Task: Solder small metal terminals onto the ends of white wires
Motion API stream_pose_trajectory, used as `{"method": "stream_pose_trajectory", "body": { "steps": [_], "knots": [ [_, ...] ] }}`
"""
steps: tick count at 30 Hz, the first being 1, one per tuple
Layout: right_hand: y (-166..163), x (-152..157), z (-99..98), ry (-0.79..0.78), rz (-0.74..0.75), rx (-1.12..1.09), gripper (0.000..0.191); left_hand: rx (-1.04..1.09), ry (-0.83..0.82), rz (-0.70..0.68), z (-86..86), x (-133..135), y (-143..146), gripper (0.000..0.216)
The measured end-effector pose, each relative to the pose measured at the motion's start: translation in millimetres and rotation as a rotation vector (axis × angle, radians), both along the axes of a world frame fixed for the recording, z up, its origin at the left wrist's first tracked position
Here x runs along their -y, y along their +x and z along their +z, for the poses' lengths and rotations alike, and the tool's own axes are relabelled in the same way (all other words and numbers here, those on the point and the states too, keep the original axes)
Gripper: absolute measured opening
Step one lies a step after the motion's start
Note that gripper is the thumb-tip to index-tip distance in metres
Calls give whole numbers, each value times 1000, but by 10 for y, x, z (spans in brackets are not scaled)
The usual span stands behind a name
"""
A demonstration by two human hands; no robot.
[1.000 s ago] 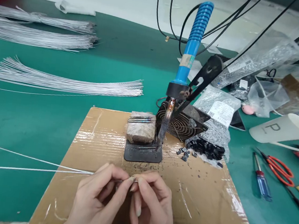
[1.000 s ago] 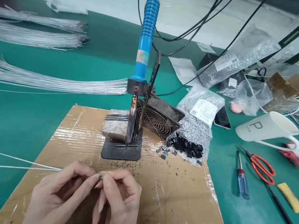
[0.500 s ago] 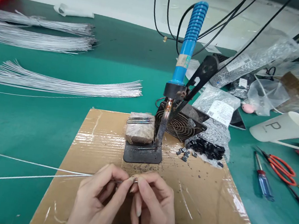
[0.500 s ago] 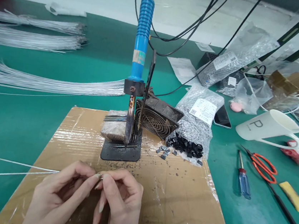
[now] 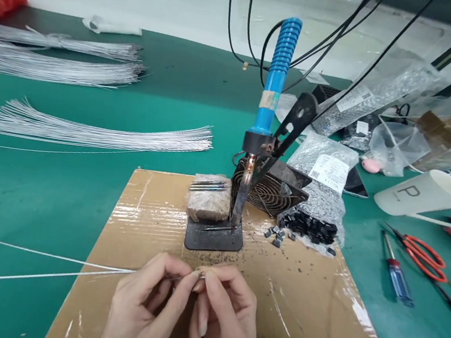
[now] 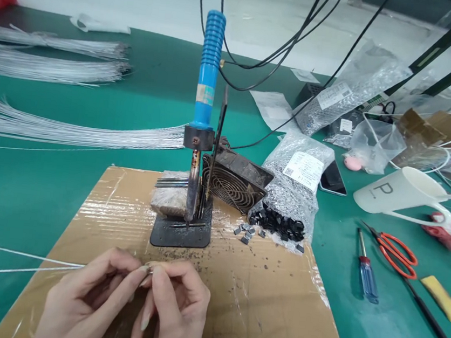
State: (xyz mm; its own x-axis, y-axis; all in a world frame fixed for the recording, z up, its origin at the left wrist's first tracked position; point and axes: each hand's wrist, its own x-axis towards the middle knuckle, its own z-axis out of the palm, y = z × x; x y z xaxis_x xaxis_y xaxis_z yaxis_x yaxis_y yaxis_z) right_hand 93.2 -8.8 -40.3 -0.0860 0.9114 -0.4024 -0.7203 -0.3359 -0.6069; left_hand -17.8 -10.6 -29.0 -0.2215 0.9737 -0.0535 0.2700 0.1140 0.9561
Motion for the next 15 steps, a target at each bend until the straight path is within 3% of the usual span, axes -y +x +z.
{"method": "stream_pose_trajectory", "body": {
  "steps": [15],
  "knots": [
    [25, -20, 21, -1, 50, 3, 38, 64, -41, -11, 12, -1, -8, 22]
  ]
}}
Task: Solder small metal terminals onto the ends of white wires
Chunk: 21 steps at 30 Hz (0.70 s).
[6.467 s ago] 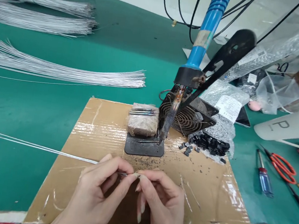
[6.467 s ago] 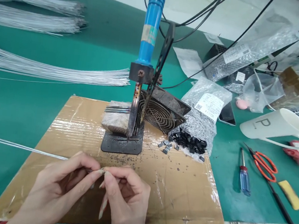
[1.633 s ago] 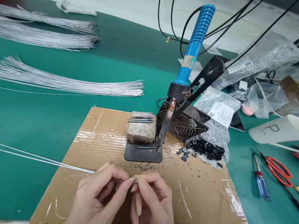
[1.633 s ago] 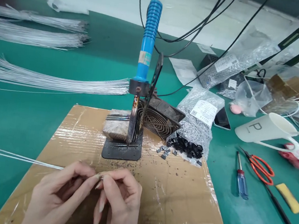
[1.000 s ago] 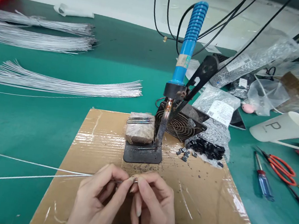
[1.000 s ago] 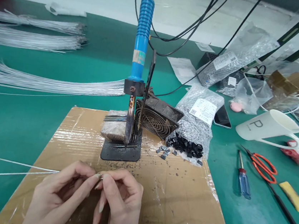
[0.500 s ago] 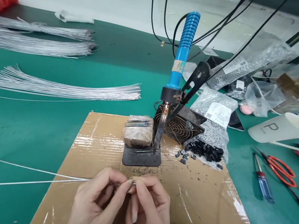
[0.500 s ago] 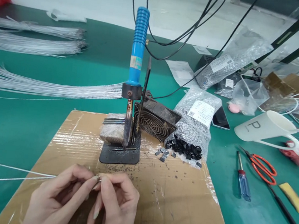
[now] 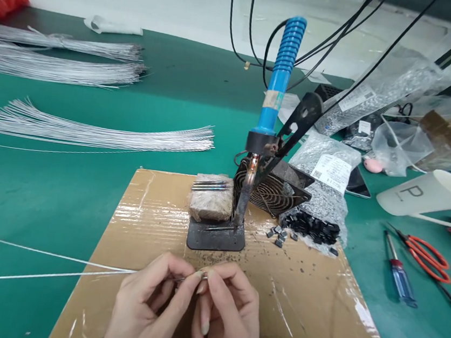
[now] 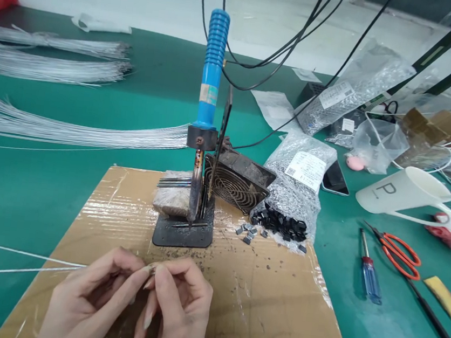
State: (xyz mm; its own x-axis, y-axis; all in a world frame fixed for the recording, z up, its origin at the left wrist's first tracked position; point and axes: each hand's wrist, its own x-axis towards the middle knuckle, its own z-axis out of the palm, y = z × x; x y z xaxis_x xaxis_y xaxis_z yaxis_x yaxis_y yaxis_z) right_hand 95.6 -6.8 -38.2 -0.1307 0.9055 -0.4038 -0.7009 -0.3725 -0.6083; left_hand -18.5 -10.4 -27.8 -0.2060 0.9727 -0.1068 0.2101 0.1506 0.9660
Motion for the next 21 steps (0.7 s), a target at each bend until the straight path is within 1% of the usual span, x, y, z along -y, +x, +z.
{"method": "stream_pose_trajectory", "body": {
  "steps": [4, 9, 14, 18, 21],
  "knots": [
    [-1, 3, 2, 0, -3, -17, 37, -14, -3, -2, -13, 2, 3, 23],
    [-2, -1, 2, 11, -5, -9, 37, 34, 20, 19, -17, 7, 22, 20],
    [-15, 1, -8, 17, -20, 5, 37, 29, -11, 18, -21, 11, 18, 21],
    [-39, 14, -41, 34, -40, 27, 34, 22, -11, 33, 5, 5, 30, 21],
    [-41, 16, -51, 48, -38, 26, 32, 57, -12, 51, 50, -13, 49, 18]
  ]
}}
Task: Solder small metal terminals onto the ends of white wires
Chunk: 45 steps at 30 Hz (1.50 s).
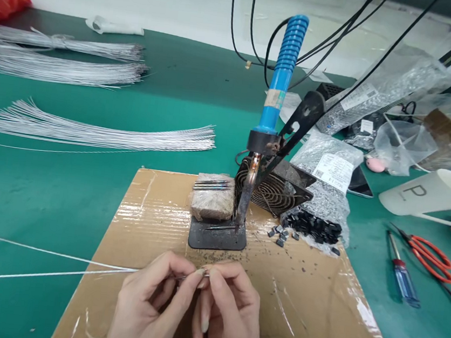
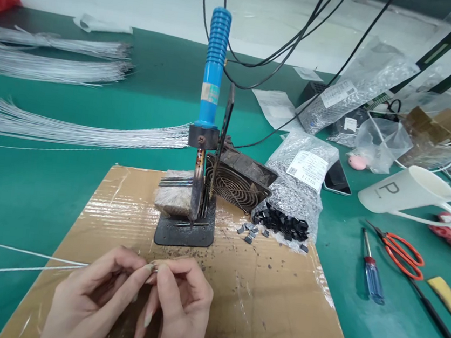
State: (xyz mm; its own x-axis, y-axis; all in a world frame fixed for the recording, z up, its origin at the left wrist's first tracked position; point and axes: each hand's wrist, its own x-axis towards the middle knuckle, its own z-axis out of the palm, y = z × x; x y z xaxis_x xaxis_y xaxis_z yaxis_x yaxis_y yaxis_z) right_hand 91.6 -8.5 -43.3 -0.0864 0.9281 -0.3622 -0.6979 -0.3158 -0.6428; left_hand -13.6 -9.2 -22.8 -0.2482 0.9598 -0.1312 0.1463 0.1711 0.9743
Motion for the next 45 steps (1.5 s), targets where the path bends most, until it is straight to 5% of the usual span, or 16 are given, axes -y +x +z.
{"method": "stream_pose_trajectory", "body": {
  "steps": [7, 17, 45],
  "knots": [
    [116, -20, 40, -4, 27, 50, 36, -9, 37, 10, 118, -76, -17, 20],
    [115, -11, 11, 11, 0, 299, 27, -12, -6, 45, 69, -33, -2, 18],
    [123, 8, 61, 8, -10, 232, 26, -97, 40, 23, 2, 11, -20, 14]
  ]
}}
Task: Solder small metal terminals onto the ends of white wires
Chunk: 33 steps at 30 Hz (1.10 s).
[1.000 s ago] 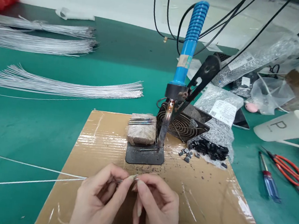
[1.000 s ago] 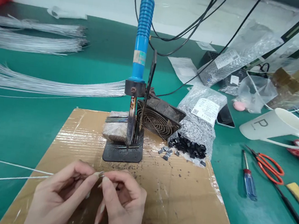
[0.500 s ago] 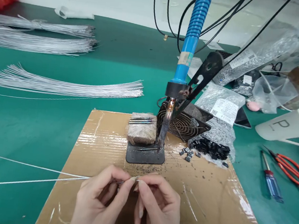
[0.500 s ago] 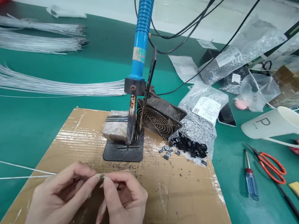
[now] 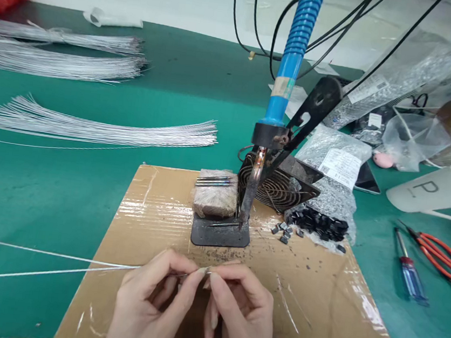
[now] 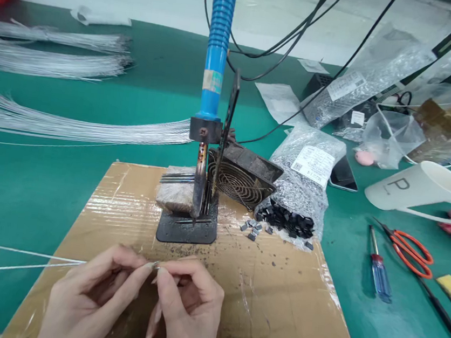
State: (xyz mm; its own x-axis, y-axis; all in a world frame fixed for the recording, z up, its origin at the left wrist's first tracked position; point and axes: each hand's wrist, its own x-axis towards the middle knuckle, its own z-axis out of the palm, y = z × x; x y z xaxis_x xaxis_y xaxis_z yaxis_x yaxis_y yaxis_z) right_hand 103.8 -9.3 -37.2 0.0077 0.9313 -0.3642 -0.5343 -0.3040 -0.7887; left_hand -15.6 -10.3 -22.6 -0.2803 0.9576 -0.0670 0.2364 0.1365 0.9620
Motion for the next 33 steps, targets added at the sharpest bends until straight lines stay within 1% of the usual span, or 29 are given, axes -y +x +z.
{"method": "stream_pose_trajectory", "body": {
  "steps": [5, 14, 19, 23, 28, 33],
  "knots": [
    [4, 1, -1, -5, 0, 2, 26, 15, 5, -26, -16, 4, -13, 15],
    [27, 12, -25, 22, 21, -46, 23, -73, 82, -84, -59, 16, -39, 16],
    [68, 3, -26, 56, 44, -74, 23, -187, 179, -178, -122, 20, -128, 14],
    [113, -1, -17, 53, 84, -63, 25, -273, 246, -285, -117, -4, -174, 13],
    [147, -10, -15, 46, 113, -84, 27, -232, 299, -261, -76, -12, -131, 14],
    [152, -12, -15, 34, 124, -78, 30, -241, 317, -287, -75, -20, -133, 14]
  ]
}}
